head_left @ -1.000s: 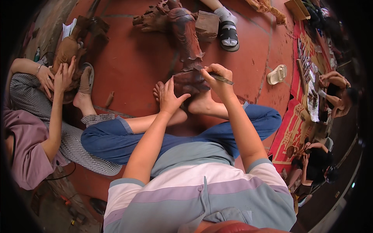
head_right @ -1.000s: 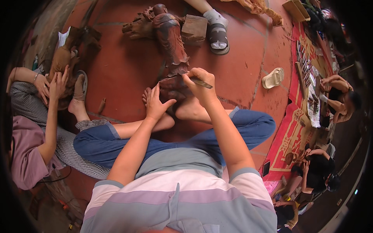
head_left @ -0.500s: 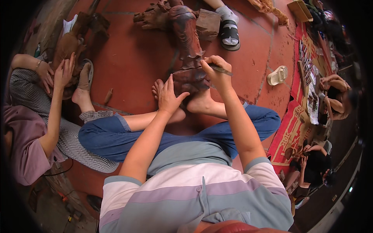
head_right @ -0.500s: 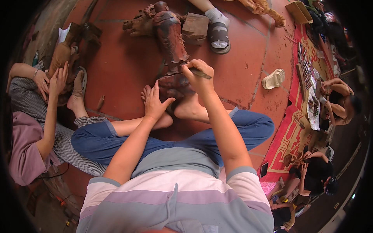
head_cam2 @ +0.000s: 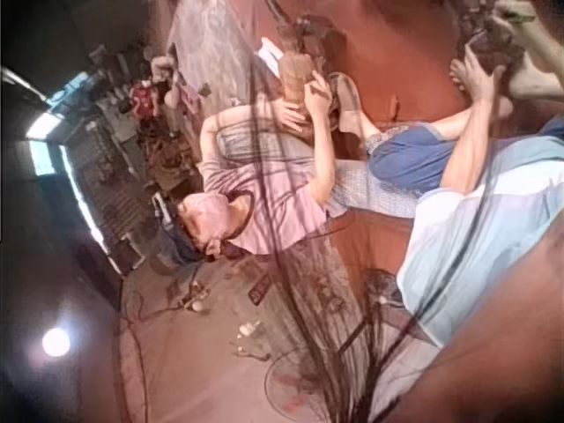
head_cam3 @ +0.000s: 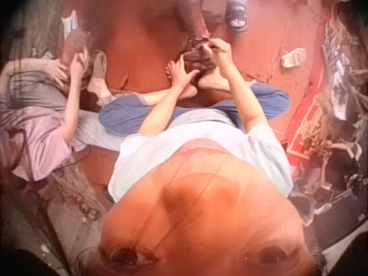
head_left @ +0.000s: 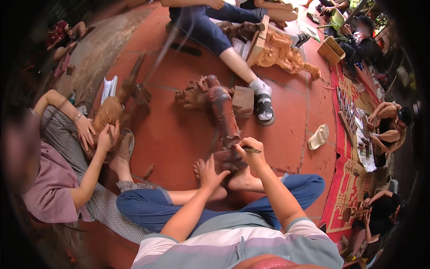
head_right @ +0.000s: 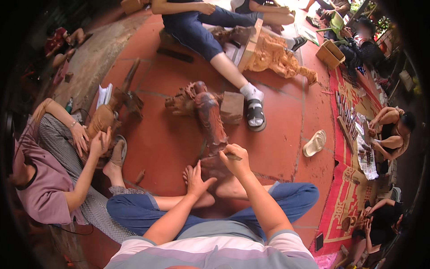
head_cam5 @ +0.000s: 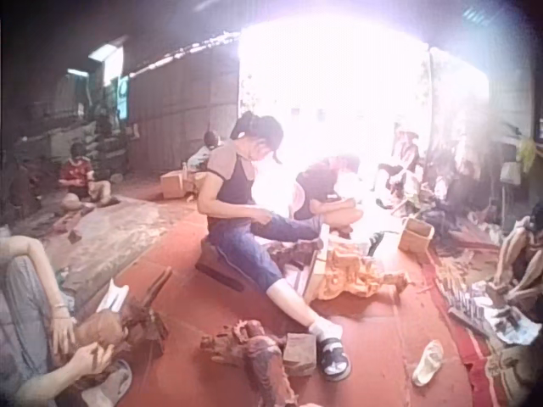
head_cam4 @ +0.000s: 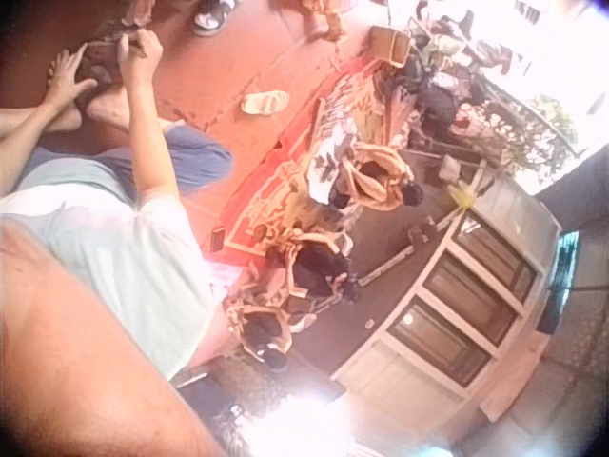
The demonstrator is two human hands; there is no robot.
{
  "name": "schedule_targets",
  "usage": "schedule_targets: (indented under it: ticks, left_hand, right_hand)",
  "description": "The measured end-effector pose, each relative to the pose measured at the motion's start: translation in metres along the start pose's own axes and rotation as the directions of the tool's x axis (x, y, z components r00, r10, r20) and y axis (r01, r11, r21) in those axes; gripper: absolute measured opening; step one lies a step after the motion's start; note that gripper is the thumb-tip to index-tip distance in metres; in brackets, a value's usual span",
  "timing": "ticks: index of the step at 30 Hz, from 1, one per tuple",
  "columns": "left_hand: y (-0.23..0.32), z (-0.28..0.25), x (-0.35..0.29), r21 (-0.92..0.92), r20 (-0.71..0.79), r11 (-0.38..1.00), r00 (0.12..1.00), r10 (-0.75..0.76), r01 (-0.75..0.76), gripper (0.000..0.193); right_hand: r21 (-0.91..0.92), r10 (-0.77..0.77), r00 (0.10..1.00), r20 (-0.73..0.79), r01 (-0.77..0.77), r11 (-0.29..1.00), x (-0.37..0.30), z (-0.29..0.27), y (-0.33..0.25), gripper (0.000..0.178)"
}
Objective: The person sits on the floor and carves a wooden figurine using a small knife. They hold the wood steady with one hand while carefully shaping details with the other. Other people are working on similar projects nearby.
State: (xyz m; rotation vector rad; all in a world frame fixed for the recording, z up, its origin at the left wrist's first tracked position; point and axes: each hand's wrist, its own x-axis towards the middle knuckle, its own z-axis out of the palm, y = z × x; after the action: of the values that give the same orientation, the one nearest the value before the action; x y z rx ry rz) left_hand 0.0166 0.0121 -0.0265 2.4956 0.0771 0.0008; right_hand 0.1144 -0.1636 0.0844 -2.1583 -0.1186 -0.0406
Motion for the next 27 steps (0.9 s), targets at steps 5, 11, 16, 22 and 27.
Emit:
schedule_targets:
  ticks: [5,11,16,22,27]
  left_hand:
    - [0.007,-0.01,0.003,-0.003,0.027,1.0,0.999,-0.031,0.031,0.102]
    - [-0.005,0.004,-0.001,0.039,-0.022,0.999,0.999,-0.028,0.029,0.105]
    - [-0.002,0.003,-0.001,0.017,-0.019,1.0,1.0,-0.012,0.012,0.105]
    - [0.002,-0.003,0.002,0.041,-0.036,0.999,0.999,0.004,-0.003,0.101]
    - [-0.003,0.0,0.001,0.002,-0.009,1.0,1.0,-0.013,0.013,0.102]
  right_hand:
    - [-0.097,-0.246,0.96,-0.136,0.234,0.967,-0.015,0.006,0.008,0.013]
    - [-0.176,-0.142,0.963,0.228,0.184,0.967,-0.01,-0.022,-0.023,0.011]
    - [0.039,-0.105,0.985,0.136,0.1,0.994,-0.005,-0.02,-0.011,0.008]
    - [-0.022,-0.214,0.97,-0.114,0.213,0.977,-0.004,0.0,0.015,0.014]
    - [-0.002,-0.218,0.973,-0.072,0.218,0.976,0.003,-0.006,0.008,0.011]
